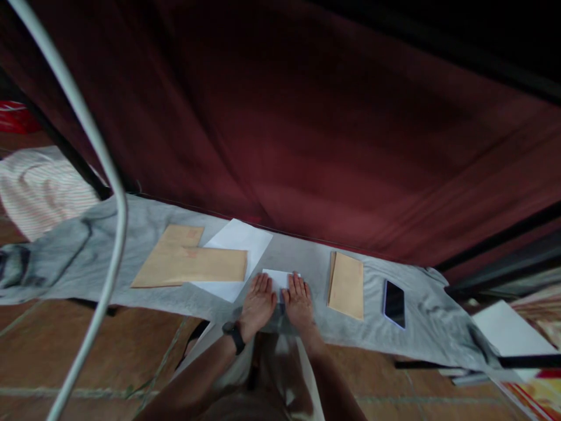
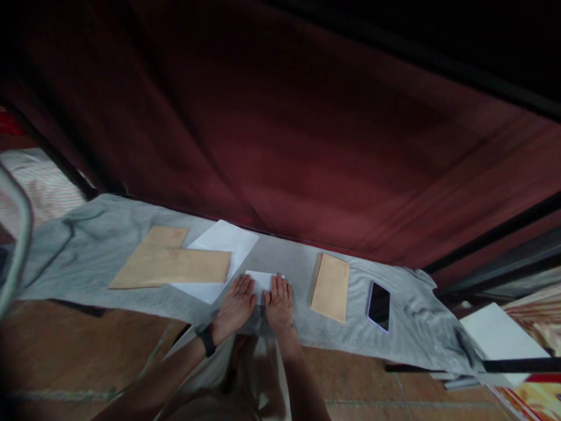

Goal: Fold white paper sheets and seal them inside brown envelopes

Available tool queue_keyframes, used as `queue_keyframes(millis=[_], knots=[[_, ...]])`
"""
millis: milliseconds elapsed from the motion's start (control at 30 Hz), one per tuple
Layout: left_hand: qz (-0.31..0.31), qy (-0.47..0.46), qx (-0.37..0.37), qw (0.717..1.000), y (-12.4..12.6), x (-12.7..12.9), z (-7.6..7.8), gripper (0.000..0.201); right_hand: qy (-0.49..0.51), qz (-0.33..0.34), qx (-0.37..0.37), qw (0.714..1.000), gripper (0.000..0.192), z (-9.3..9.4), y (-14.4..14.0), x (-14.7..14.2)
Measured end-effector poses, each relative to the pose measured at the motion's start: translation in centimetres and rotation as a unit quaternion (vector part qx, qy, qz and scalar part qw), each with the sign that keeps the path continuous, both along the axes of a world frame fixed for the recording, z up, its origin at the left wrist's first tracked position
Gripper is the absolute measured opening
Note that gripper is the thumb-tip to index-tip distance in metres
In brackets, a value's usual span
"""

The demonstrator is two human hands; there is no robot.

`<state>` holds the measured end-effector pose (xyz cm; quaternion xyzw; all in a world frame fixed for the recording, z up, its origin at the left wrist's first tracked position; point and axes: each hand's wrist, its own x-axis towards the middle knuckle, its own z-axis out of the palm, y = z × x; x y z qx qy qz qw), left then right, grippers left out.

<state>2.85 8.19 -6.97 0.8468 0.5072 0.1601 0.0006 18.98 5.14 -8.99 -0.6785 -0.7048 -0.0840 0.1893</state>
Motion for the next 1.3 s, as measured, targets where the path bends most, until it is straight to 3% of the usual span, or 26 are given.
queue_keyframes(millis=[100, 200, 467, 567, 700, 833, 1000, 1100, 1200, 1300], knots=[[-0.025, -0.013, 0.007, 1.000, 0.3, 1.9, 0.0, 0.049, 0.003, 0.004, 0.002, 1.000, 0.052, -0.4, 0.0, 0.2], [-0.033, -0.018, 0.022, 0.999, 0.2, 2.1, -0.6, 0.052, -0.001, 0.010, 0.008, 1.000, 0.054, -0.6, 0.0, 0.2], [-0.031, -0.002, 0.052, 0.998, -1.8, -3.5, -1.3, 0.061, -0.028, 0.004, 0.021, 0.999, 0.052, -1.0, 0.0, 0.2], [-0.021, 0.011, 0.054, 0.998, -2.8, -4.3, -1.1, 0.064, -0.028, 0.018, 0.030, 0.999, 0.052, -1.3, -0.2, 0.3], [0.012, 0.013, 0.065, 0.998, -3.5, -2.9, -0.7, 0.064, -0.033, 0.026, 0.033, 0.999, 0.052, -1.4, -0.2, 0.4], [-0.038, -0.011, 0.066, 0.997, -4.0, -1.0, -0.7, 0.063, -0.026, 0.012, 0.000, 1.000, 0.051, -0.7, -0.3, 0.2], [-0.078, -0.020, 0.051, 0.995, -4.1, -1.2, -1.2, 0.065, 0.003, -0.006, -0.065, 0.998, 0.051, 1.1, 0.1, 0.1], [-0.096, -0.006, 0.021, 0.995, -3.1, -1.1, -0.4, 0.055, 0.046, 0.004, -0.072, 0.996, 0.048, 2.0, 0.7, -0.2], [-0.080, -0.003, -0.016, 0.997, -1.5, -0.4, 0.9, 0.044, 0.096, 0.059, -0.078, 0.991, 0.047, 2.2, 1.1, -0.9], [-0.074, -0.008, -0.017, 0.997, -0.1, 0.1, 1.4, 0.049, 0.096, 0.078, -0.080, 0.989, 0.048, 2.0, 1.0, -1.5]])
